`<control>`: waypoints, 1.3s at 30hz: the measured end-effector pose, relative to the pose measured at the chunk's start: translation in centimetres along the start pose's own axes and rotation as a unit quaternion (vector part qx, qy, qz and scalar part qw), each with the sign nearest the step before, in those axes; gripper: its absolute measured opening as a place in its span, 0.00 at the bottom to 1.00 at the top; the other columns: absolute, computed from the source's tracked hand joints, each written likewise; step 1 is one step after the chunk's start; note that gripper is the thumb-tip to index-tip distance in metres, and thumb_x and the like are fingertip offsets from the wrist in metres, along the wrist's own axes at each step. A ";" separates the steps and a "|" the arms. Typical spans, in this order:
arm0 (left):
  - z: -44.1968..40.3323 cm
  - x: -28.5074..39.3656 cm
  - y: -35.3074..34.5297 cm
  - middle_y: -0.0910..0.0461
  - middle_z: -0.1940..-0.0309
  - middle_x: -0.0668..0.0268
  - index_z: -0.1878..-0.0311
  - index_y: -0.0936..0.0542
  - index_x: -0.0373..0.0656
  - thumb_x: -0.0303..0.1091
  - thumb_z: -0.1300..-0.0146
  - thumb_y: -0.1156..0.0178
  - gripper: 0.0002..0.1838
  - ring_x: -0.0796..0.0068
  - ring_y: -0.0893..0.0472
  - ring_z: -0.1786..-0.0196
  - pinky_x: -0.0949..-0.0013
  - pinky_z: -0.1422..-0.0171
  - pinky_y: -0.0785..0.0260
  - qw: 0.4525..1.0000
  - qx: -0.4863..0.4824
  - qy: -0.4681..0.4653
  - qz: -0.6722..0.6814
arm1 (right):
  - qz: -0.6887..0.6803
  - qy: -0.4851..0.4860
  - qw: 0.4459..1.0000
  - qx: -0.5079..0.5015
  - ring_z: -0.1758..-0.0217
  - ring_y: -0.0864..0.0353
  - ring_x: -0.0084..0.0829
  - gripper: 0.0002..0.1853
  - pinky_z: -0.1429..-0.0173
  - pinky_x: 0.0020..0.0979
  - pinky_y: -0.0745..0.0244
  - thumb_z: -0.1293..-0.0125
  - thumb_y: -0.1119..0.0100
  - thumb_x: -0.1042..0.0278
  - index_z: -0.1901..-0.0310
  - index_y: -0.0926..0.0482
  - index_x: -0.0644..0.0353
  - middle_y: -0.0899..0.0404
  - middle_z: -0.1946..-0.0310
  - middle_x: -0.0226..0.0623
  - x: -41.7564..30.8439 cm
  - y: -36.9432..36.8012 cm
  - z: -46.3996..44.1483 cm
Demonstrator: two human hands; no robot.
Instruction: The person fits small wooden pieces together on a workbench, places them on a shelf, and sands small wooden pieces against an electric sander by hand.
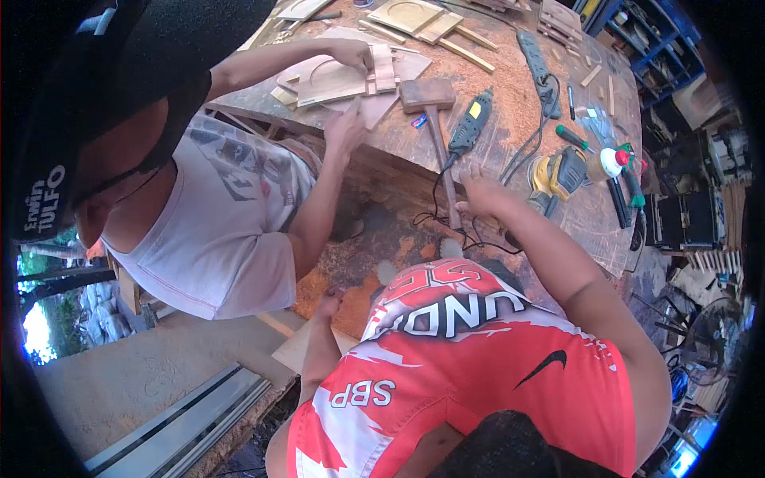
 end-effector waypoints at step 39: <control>-0.7 -0.7 -0.3 0.22 0.70 0.69 0.57 0.19 0.38 0.44 0.35 0.42 0.17 0.76 0.26 0.66 0.67 0.60 0.31 0.997 0.049 -0.039 0.043 | 0.001 0.011 1.000 0.006 0.24 0.53 0.59 0.47 0.23 0.44 0.50 0.41 0.35 0.48 0.29 0.47 0.67 0.54 0.27 0.64 0.0 -0.1 -0.2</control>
Point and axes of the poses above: each hand's wrist, its own z-axis away from the middle knuckle, its own y-axis out of the back of the hand, x = y × z, the point moved 7 cm from there along -z, towards the middle knuckle
